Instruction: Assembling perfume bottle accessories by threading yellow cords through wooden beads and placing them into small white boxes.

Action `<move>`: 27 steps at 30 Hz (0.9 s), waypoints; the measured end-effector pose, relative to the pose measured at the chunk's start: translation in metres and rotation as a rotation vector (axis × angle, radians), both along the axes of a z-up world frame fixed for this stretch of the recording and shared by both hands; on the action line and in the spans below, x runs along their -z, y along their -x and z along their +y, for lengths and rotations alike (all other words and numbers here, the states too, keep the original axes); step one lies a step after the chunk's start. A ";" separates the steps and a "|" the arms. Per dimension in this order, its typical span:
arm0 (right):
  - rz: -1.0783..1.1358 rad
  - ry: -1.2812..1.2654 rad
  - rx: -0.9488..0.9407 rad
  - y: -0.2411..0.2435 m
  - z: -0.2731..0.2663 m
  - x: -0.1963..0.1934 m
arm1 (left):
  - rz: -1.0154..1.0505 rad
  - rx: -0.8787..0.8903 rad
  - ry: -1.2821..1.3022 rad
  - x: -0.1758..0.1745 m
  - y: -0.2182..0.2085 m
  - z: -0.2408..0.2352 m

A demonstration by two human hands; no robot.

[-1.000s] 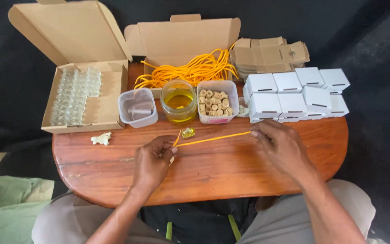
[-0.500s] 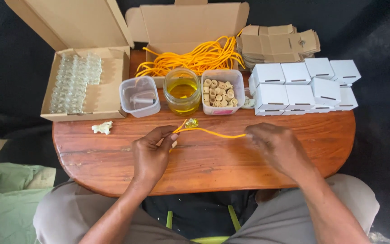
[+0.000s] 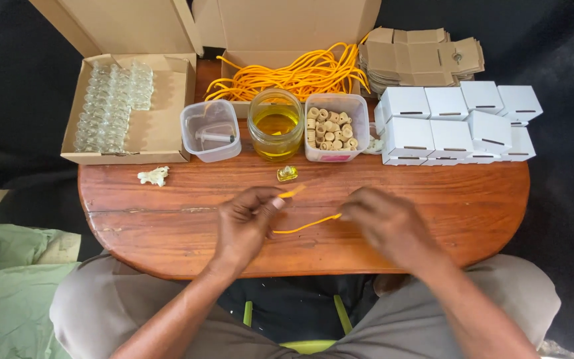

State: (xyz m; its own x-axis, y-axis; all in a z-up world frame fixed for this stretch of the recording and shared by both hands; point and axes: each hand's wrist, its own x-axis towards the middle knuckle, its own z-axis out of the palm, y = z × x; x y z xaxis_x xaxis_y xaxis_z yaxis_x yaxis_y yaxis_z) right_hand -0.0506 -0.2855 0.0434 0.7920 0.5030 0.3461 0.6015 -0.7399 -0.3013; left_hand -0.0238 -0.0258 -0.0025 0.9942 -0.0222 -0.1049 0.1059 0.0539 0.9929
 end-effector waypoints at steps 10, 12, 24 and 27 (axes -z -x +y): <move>-0.115 -0.242 -0.063 0.009 0.046 -0.005 | 0.069 0.152 0.175 0.012 0.027 -0.023; -0.176 -0.374 -0.043 0.007 0.053 -0.013 | 0.075 0.189 0.151 0.009 0.028 -0.021; -0.211 -0.380 -0.058 0.007 0.057 -0.013 | 0.075 0.238 0.090 -0.004 0.025 -0.017; -0.248 -0.355 -0.044 0.008 0.057 -0.016 | 0.073 0.252 0.082 -0.013 0.026 -0.018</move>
State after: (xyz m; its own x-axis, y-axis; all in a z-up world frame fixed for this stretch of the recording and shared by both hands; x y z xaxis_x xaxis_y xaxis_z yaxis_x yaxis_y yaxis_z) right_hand -0.0590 -0.2281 0.0591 0.6434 0.3498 0.6809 0.7164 -0.5887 -0.3745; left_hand -0.0493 -0.0433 0.0101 0.9462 -0.2795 -0.1632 0.1970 0.0970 0.9756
